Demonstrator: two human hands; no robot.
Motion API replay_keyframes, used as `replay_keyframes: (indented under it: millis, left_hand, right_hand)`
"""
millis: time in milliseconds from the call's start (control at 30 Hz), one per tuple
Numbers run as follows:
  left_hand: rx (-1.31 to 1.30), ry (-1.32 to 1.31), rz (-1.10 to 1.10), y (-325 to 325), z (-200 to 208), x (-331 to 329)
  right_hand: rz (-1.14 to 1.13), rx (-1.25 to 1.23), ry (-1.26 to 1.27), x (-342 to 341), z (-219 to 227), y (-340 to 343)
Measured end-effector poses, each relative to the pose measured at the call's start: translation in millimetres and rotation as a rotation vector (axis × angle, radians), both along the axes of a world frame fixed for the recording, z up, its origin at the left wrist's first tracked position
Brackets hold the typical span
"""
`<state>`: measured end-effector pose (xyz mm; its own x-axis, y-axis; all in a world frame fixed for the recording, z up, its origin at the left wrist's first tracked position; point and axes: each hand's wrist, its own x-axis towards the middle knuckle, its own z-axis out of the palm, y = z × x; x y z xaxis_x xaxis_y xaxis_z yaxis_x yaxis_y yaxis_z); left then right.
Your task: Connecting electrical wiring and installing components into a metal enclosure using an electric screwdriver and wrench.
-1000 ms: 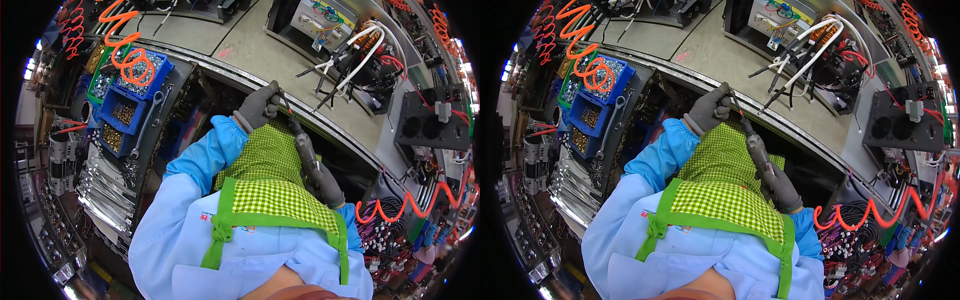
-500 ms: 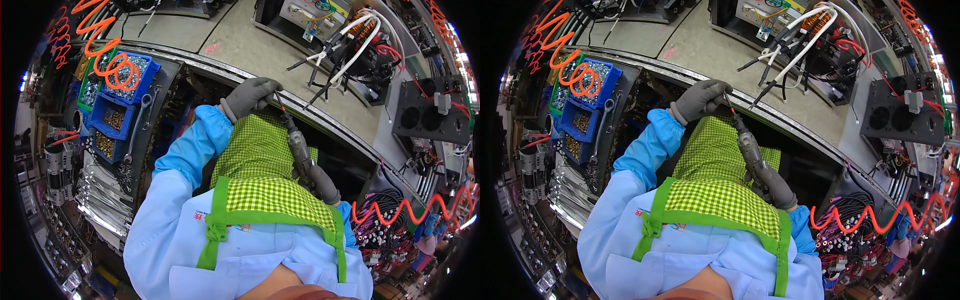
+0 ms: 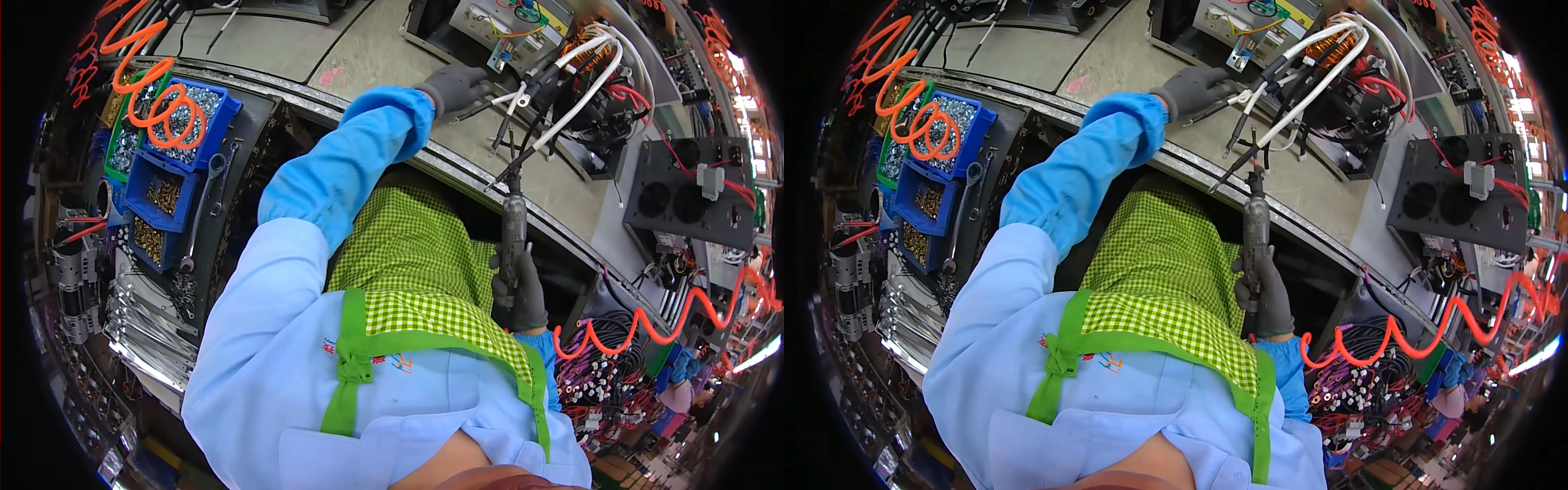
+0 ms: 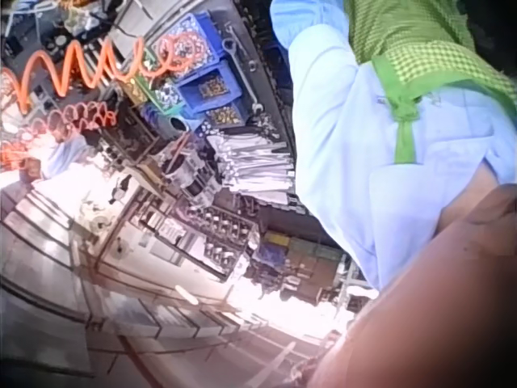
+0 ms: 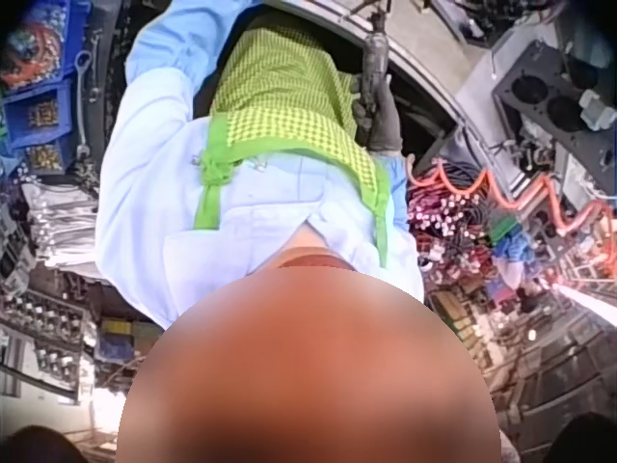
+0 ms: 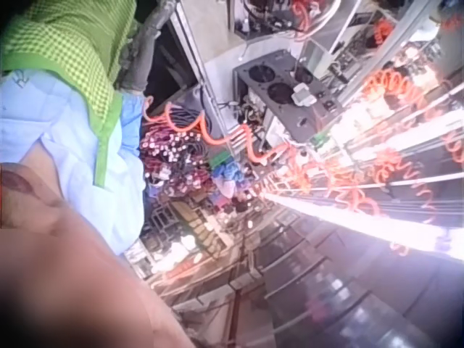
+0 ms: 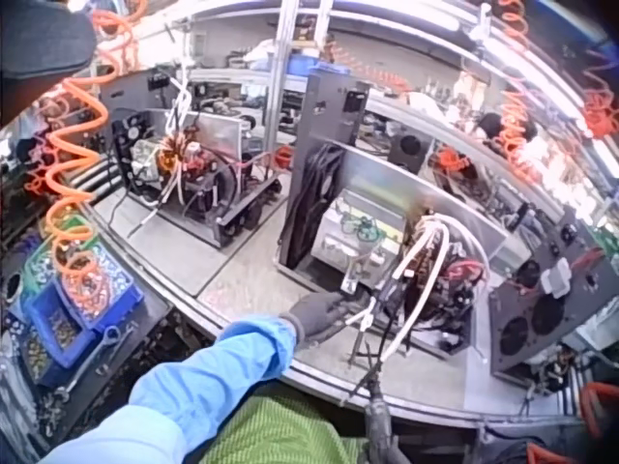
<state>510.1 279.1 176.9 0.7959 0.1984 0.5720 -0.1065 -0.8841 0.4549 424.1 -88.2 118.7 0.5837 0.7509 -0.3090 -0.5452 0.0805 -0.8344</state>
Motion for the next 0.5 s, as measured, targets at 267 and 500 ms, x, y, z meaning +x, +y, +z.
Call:
replay_keyframes:
  millis: [267,500]
  left_hand:
    - [-0.050,0.032,0.107,-33.9,30.4,38.4]
    - [-0.282,-0.014,0.128,-42.0,40.9,40.4]
  right_hand:
    - [-0.061,0.088,-0.067,5.9,15.3,36.7]
    - [-0.182,0.174,-0.134,10.7,29.1,58.0]
